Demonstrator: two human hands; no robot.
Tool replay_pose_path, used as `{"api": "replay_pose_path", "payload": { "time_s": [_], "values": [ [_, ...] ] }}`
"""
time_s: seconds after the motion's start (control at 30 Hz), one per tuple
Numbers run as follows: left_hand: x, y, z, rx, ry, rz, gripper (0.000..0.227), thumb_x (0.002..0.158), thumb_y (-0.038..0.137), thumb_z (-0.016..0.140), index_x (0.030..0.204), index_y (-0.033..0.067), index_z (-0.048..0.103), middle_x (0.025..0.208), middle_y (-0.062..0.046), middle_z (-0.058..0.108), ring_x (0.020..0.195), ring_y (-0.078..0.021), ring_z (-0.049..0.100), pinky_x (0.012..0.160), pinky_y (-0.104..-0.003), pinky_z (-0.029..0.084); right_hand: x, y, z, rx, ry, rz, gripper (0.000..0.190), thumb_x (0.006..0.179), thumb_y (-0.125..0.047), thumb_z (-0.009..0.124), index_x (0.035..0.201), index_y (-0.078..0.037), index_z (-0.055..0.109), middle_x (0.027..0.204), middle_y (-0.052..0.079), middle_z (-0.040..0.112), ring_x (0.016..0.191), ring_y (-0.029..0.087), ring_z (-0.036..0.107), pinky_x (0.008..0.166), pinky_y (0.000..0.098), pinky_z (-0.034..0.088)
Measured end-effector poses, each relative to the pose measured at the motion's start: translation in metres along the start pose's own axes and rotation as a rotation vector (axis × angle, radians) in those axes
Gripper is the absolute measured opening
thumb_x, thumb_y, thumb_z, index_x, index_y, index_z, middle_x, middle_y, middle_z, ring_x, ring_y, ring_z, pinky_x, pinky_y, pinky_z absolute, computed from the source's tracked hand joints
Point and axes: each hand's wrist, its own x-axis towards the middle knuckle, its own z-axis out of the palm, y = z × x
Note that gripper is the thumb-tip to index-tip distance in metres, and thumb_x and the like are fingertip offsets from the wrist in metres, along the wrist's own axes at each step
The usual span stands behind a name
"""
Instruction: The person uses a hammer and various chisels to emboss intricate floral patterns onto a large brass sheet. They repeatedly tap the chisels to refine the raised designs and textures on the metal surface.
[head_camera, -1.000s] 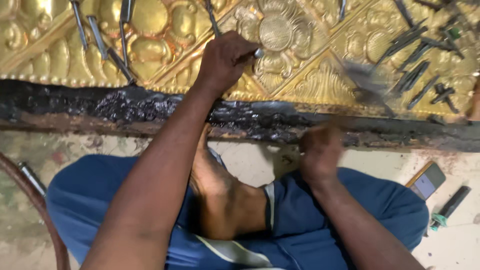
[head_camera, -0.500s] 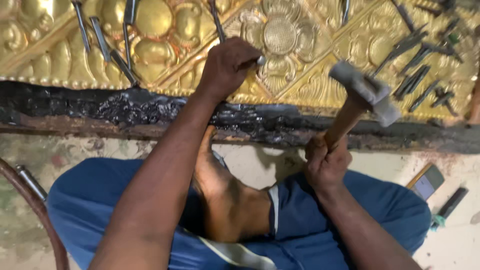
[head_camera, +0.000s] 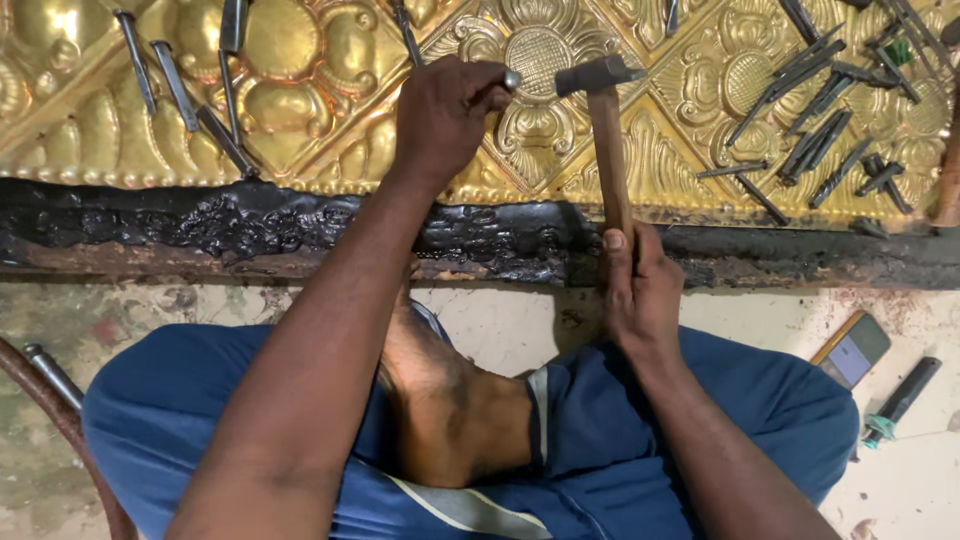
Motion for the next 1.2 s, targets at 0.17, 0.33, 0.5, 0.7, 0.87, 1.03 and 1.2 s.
{"api": "replay_pose_path", "payload": {
  "time_s": [0.17, 0.33, 0.5, 0.7, 0.87, 1.03, 1.2],
  "values": [
    [0.000, 0.002, -0.007, 0.297, -0.077, 0.187, 0.008, 0.089, 0.016, 0.082, 0.096, 0.0204, 0.079, 0.080, 0.000, 0.074, 0.076, -0.0219, 0.065, 0.061, -0.042, 0.051, 0.001, 0.003, 0.003, 0.533, 0.238, 0.105, 0.024, 0.113, -0.030, 0.052, 0.112, -0.008, 0.059, 0.074, 0.006, 0.054, 0.057, 0.015, 0.052, 0.048, 0.0357, 0.044],
    [-0.006, 0.009, -0.009, 0.314, -0.035, 0.294, 0.017, 0.086, 0.014, 0.083, 0.102, 0.0187, 0.078, 0.087, 0.000, 0.075, 0.078, -0.0223, 0.066, 0.063, -0.040, 0.053, 0.003, 0.033, 0.008, -0.503, 0.068, -0.616, 0.025, 0.119, -0.022, 0.037, 0.107, -0.011, 0.057, 0.086, 0.012, 0.057, 0.072, 0.030, 0.059, 0.059, 0.0414, 0.046],
    [-0.017, -0.002, -0.016, 0.105, 0.046, 0.339, 0.022, 0.089, 0.011, 0.084, 0.109, 0.0122, 0.076, 0.092, -0.003, 0.075, 0.079, -0.0229, 0.066, 0.069, -0.039, 0.055, 0.006, 0.055, 0.019, 0.478, 0.261, 0.121, 0.033, 0.120, -0.024, 0.050, 0.097, -0.002, 0.057, 0.070, 0.017, 0.044, 0.054, 0.036, 0.039, 0.050, 0.0451, 0.037],
    [-0.007, 0.012, -0.007, 0.085, 0.041, 0.334, 0.017, 0.089, 0.006, 0.082, 0.105, 0.0098, 0.076, 0.088, -0.005, 0.076, 0.076, -0.0216, 0.068, 0.066, -0.037, 0.055, 0.000, 0.041, 0.004, -0.161, 0.093, -0.366, 0.019, 0.113, -0.019, 0.052, 0.117, -0.002, 0.060, 0.087, 0.026, 0.065, 0.069, 0.043, 0.064, 0.059, 0.0492, 0.048],
    [-0.025, 0.005, -0.019, 0.109, 0.043, 0.278, 0.020, 0.088, 0.001, 0.078, 0.105, 0.0091, 0.077, 0.090, -0.005, 0.076, 0.080, -0.0216, 0.070, 0.067, -0.037, 0.056, -0.012, 0.024, 0.025, 0.328, 0.150, 0.107, 0.023, 0.112, -0.020, 0.053, 0.106, 0.003, 0.050, 0.077, 0.028, 0.049, 0.061, 0.045, 0.045, 0.053, 0.0509, 0.036],
    [-0.005, 0.012, -0.006, 0.093, 0.021, 0.362, 0.018, 0.085, 0.006, 0.081, 0.100, 0.0090, 0.074, 0.087, -0.007, 0.073, 0.078, -0.0273, 0.067, 0.068, -0.042, 0.054, 0.003, 0.030, 0.004, -0.227, 0.161, -0.265, 0.018, 0.109, -0.020, 0.057, 0.113, -0.003, 0.058, 0.088, 0.029, 0.065, 0.075, 0.046, 0.065, 0.062, 0.0505, 0.051],
    [-0.023, 0.011, -0.020, 0.113, -0.012, 0.263, 0.023, 0.084, -0.001, 0.076, 0.104, 0.0099, 0.075, 0.089, -0.006, 0.073, 0.081, -0.0260, 0.068, 0.069, -0.041, 0.055, -0.006, 0.017, 0.004, -0.155, -0.027, -0.071, 0.024, 0.109, -0.023, 0.058, 0.105, 0.000, 0.055, 0.083, 0.023, 0.064, 0.073, 0.046, 0.062, 0.064, 0.0527, 0.049]
  ]
}}
